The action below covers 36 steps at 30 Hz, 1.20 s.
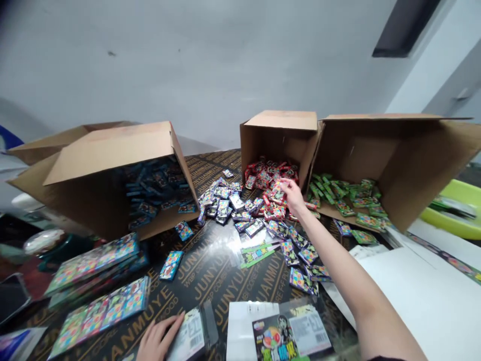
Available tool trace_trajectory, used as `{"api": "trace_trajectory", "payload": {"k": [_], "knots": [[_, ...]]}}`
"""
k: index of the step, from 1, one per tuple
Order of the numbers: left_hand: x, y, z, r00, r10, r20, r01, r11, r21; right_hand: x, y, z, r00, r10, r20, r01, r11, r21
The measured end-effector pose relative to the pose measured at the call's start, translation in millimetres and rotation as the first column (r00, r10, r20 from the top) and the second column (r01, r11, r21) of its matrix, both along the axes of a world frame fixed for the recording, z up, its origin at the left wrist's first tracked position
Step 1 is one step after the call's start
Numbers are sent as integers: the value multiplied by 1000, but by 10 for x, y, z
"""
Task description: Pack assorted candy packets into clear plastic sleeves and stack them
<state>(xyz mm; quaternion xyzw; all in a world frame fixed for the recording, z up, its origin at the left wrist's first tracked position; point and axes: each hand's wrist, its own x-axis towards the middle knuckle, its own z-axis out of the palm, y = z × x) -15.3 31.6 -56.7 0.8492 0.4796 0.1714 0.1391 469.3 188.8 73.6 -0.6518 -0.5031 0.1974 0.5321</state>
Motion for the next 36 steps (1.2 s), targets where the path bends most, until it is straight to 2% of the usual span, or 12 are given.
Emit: {"api": "trace_trajectory", "payload": {"k": [2, 4, 7, 11, 12, 16, 18, 20, 24, 27, 31, 36], "knots": [[169, -24, 261, 993, 55, 107, -45, 994, -95, -451, -310, 27, 977, 167, -130, -170, 985, -12], [396, -56, 574, 936, 180, 303, -111, 967, -230, -984, -664, -3, 848, 393, -355, -426, 905, -16], [721, -111, 977, 746, 322, 582, 12, 869, -495, -1711, -1194, -56, 556, 581, -594, -704, 709, 34], [842, -233, 1157, 537, 522, 662, 246, 654, -715, -2220, -1620, -58, 393, 794, -464, -907, 417, -56], [813, -271, 1149, 506, 571, 647, 265, 611, -746, -2274, -1666, -58, 428, 826, -367, -899, 430, -80], [646, -382, 1060, 236, 756, 611, 211, 574, -791, -2414, -1788, -132, 787, 611, 86, -614, 789, 15], [616, -414, 1026, 74, 801, 594, 212, 569, -794, -2510, -1880, -208, 828, 535, 168, -550, 833, 58], [644, -456, 998, -4, 825, 565, 260, 547, -796, -2624, -1991, -283, 828, 528, 189, -549, 832, 82], [776, -602, 923, 16, 862, 507, 354, 469, -809, -2766, -2142, -356, 831, 504, 236, -538, 836, 109], [801, -685, 867, 27, 878, 478, 372, 435, -820, -2715, -2139, -348, 760, 596, 259, -627, 778, 51], [695, -670, 841, 221, 810, 543, 340, 458, -821, -2536, -2088, -324, 604, 770, 204, -784, 620, -22], [612, -609, 854, 386, 714, 585, 189, 560, -807, -2453, -2140, -378, 575, 779, 251, -797, 602, -40]]}}
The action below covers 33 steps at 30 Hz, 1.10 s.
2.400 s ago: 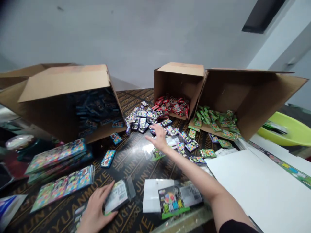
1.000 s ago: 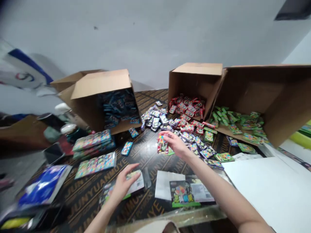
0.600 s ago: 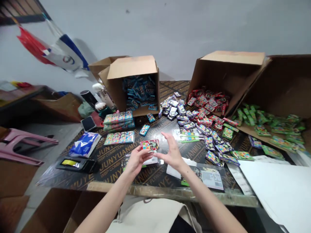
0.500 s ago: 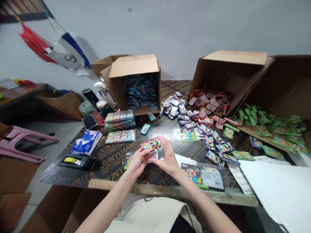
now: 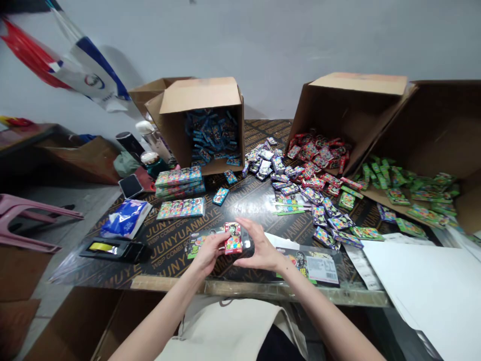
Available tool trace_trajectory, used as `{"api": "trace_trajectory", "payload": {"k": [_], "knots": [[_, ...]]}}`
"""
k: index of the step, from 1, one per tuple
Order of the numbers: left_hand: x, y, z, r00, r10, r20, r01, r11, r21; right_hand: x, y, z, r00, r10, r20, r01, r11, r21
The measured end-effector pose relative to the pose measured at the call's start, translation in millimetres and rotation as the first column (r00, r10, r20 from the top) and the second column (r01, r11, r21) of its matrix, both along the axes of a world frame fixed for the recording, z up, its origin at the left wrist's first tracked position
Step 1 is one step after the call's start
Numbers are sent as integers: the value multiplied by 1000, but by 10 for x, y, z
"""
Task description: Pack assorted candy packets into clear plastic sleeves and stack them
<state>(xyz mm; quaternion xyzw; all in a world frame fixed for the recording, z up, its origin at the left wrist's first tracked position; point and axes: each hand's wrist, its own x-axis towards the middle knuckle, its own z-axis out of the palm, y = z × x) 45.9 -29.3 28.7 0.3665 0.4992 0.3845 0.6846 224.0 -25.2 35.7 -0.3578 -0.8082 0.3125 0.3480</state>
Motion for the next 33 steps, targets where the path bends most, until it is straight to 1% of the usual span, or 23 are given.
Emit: {"api": "trace_trajectory", "payload": {"k": [2, 3, 4, 5, 6, 7, 8, 9, 10, 11, 12, 13, 15, 18, 21, 23, 24, 25, 27, 28, 29, 32, 33], "knots": [[-16, 20, -9, 990, -86, -113, 95, 993, 73, -9, -30, -46, 999, -51, 0, 51, 998, -19], [-36, 37, -22, 982, -109, -153, 124, 988, 93, -8, -35, -73, 996, -91, -5, 91, 996, -25], [-69, 59, -40, 974, -112, -199, 138, 982, 126, 3, -32, -104, 990, -138, -11, 138, 990, -21], [-114, 87, -65, 958, -100, -270, 153, 971, 186, 25, -21, -139, 982, -188, -5, 188, 982, -10], [-170, 119, -96, 922, -81, -378, 195, 942, 273, 57, -1, -178, 972, -236, 16, 236, 972, 12], [-233, 153, -133, 861, -56, -506, 271, 892, 361, 96, 23, -223, 957, -285, 50, 283, 958, 44], [-295, 184, -175, 775, -29, -631, 376, 824, 424, 140, 51, -270, 939, -330, 94, 324, 943, 80], [-353, 212, -217, 674, -4, -739, 492, 748, 446, 184, 80, -319, 919, -367, 143, 353, 928, 116], [-401, 232, -258, 577, 14, -816, 594, 680, 431, 224, 106, -365, 899, -394, 190, 370, 917, 148], [-439, 245, -293, 509, 17, -861, 658, 637, 401, 257, 127, -405, 883, -410, 228, 377, 910, 174], [-465, 250, -318, 465, 18, -885, 696, 610, 378, 279, 143, -437, 874, -413, 257, 373, 908, 191], [-482, 250, -332, 444, 25, -896, 712, 597, 369, 292, 152, -458, 873, -400, 279, 357, 914, 194], [-496, 239, -323, 447, 49, -893, 705, 595, 386, 289, 153, -466, 894, -344, 287, 304, 937, 175], [-497, 216, -241, 491, 61, -869, 681, 596, 426, 248, 146, -428, 945, -220, 243, 197, 973, 116], [-497, 202, -159, 511, 23, -859, 714, 546, 439, 214, 168, -388, 975, -91, 202, 80, 995, 64], [-502, 201, -140, 523, 25, -852, 713, 535, 453, 206, 185, -367, 982, -53, 180, 44, 998, 50], [-505, 205, -141, 531, 42, -846, 698, 543, 466, 202, 183, -354, 984, -70, 166, 62, 997, 53], [-505, 211, -148, 539, 67, -839, 677, 557, 480, 194, 171, -339, 982, -117, 146, 109, 992, 61], [-492, 232, -167, 551, 120, -826, 632, 586, 507, 161, 121, -304, 964, -245, 100, 239, 969, 68], [-477, 245, -176, 553, 143, -821, 616, 593, 519, 138, 90, -287, 954, -285, 88, 281, 958, 59], [-456, 260, -183, 554, 159, -817, 607, 595, 527, 117, 61, -272, 952, -292, 89, 290, 956, 43], [-386, 300, -203, 559, 166, -813, 607, 586, 537, 164, 48, -254, 963, -233, 132, 235, 972, 4], [-374, 313, -217, 559, 166, -813, 608, 585, 537, 247, 76, -258, 951, -273, 143, 273, 962, 18]]}}
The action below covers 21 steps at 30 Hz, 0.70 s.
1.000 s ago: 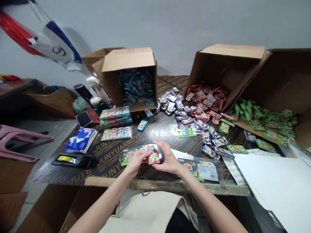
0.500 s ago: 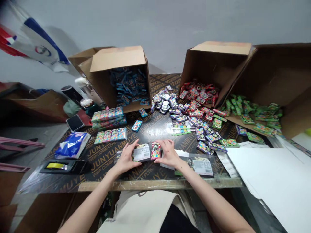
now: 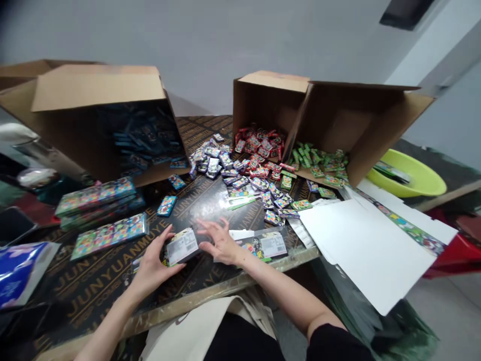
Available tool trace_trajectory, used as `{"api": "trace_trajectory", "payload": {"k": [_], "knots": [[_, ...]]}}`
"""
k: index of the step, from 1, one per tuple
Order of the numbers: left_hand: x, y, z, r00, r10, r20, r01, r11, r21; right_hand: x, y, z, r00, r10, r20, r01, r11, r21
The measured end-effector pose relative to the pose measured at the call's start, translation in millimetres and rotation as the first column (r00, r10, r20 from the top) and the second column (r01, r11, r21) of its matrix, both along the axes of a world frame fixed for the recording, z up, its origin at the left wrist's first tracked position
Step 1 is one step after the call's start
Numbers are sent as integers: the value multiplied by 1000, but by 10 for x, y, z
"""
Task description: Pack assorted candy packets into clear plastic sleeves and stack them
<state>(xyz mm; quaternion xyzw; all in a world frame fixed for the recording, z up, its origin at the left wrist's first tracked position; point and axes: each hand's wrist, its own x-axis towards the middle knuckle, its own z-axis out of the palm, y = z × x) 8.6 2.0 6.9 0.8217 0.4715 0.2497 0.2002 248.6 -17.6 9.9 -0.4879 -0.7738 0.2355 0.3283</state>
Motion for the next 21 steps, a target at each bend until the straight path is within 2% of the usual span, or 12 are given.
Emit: {"api": "trace_trajectory", "payload": {"k": [2, 3, 5, 6, 7, 10, 13, 14, 16, 19, 21], "knots": [[-10, 26, -59, 1000, 3, -20, -3, 1000, -1, 285, 99, -30, 971, -236, 33, 233, 970, 67], [-33, 38, -107, 999, 3, -46, -3, 1000, 1, 478, 162, -56, 917, -396, 52, 389, 915, 107], [-107, 60, -233, 992, -8, -124, 10, 1000, 11, 921, 291, -128, 730, -674, 114, 654, 737, 172], [-149, 68, -304, 987, -15, -162, 19, 1000, 20, 1148, 350, -166, 636, -755, 160, 730, 656, 191], [-187, 73, -374, 982, -20, -189, 26, 999, 30, 1366, 404, -201, 556, -804, 209, 778, 592, 210], [-247, 66, -524, 979, -28, -204, 40, 998, 52, 1921, 551, -247, 375, -866, 329, 864, 456, 215], [-215, 9, -519, 983, -37, -177, 42, 999, 20, 2291, 712, -199, 265, -886, 382, 931, 338, 139], [-196, -22, -484, 985, -41, -168, 41, 999, -3, 2374, 767, -173, 255, -886, 387, 942, 318, 108], [-170, -91, -380, 988, -49, -146, 41, 998, -55, 2495, 861, -124, 269, -883, 385, 948, 313, 54], [-199, -191, -189, 993, -21, -117, 12, 997, -73, 2610, 930, -84, 326, -872, 366, 939, 344, -16], [-254, -251, -70, 992, 7, -122, -8, 1000, -8, 2639, 914, -80, 362, -879, 310, 926, 378, -9]]}}
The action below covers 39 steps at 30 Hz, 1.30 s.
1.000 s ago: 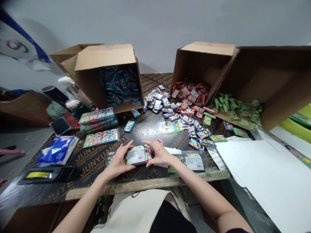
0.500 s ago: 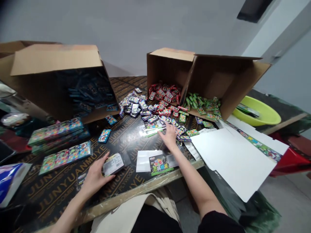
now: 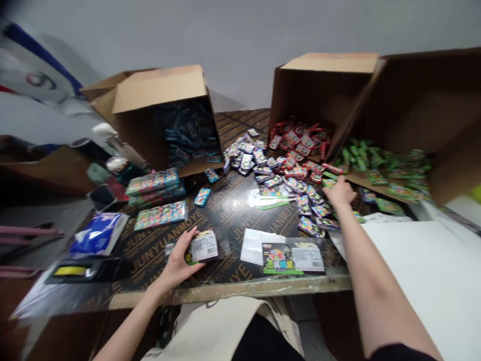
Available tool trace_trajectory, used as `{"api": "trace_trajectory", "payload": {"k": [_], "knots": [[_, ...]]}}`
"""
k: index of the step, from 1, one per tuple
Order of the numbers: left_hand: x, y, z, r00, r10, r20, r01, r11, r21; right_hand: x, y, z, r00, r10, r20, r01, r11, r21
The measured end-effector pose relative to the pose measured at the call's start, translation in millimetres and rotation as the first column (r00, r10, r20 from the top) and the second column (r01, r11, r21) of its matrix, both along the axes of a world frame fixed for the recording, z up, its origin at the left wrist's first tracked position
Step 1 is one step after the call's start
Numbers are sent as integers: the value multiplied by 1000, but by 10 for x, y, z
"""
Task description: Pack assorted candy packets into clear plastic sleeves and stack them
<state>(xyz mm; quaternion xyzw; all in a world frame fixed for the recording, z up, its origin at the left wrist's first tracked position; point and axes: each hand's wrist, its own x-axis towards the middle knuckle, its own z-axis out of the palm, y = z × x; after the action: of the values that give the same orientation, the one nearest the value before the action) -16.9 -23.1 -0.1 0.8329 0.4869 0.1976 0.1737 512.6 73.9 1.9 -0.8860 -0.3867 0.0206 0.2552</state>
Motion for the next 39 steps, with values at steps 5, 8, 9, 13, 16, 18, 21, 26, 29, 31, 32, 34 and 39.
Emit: {"api": "trace_trajectory", "payload": {"k": [5, 8, 9, 13, 16, 18, 21, 26, 29, 31, 32, 34, 39], "knots": [[-78, -108, 90, 992, -33, -118, 58, 975, 214, -469, -280, 79, 951, 307, 33, -284, 827, 485], [-28, -88, 24, 974, -96, -204, 127, 981, 148, -1150, -507, 202, 734, 617, -283, -391, 726, 566], [6, -66, 12, 970, -108, -218, 132, 986, 98, -1390, -568, 239, 619, 691, -374, -443, 700, 560], [233, 15, 141, 990, -55, -130, 56, 998, 10, -2165, -726, 327, 219, 772, -597, -627, 580, 521], [457, 2, 353, 999, -34, 9, 34, 999, 41, -2511, -784, 341, 153, 790, -594, -729, 496, 471], [576, -22, 443, 992, 25, 120, -25, 1000, -5, -2653, -803, 339, 142, 804, -577, -772, 455, 444], [647, -33, 432, 901, 232, 366, -110, 940, -324, -2764, -829, 328, 182, 863, -471, -787, 415, 455], [613, -23, 285, 642, 499, 582, 86, 708, -701, -2832, -932, 313, 186, 973, -135, -876, 226, 427], [549, -8, 248, 707, 413, 574, 133, 720, -681, -2854, -984, 276, 181, 983, -33, -909, 180, 375], [446, 23, 215, 826, 272, 494, 75, 816, -574, -2829, -986, 214, 219, 976, 16, -916, 199, 347], [376, 44, 187, 894, 197, 402, 25, 875, -484, -2803, -976, 169, 236, 971, 37, -922, 211, 325], [223, 87, 108, 986, 85, 143, -41, 958, -285, -2739, -945, 61, 265, 961, 74, -933, 236, 270], [4, 130, -49, 991, -32, -134, 15, 992, -129, -2679, -890, -126, 274, 959, 71, -954, 261, 147]]}}
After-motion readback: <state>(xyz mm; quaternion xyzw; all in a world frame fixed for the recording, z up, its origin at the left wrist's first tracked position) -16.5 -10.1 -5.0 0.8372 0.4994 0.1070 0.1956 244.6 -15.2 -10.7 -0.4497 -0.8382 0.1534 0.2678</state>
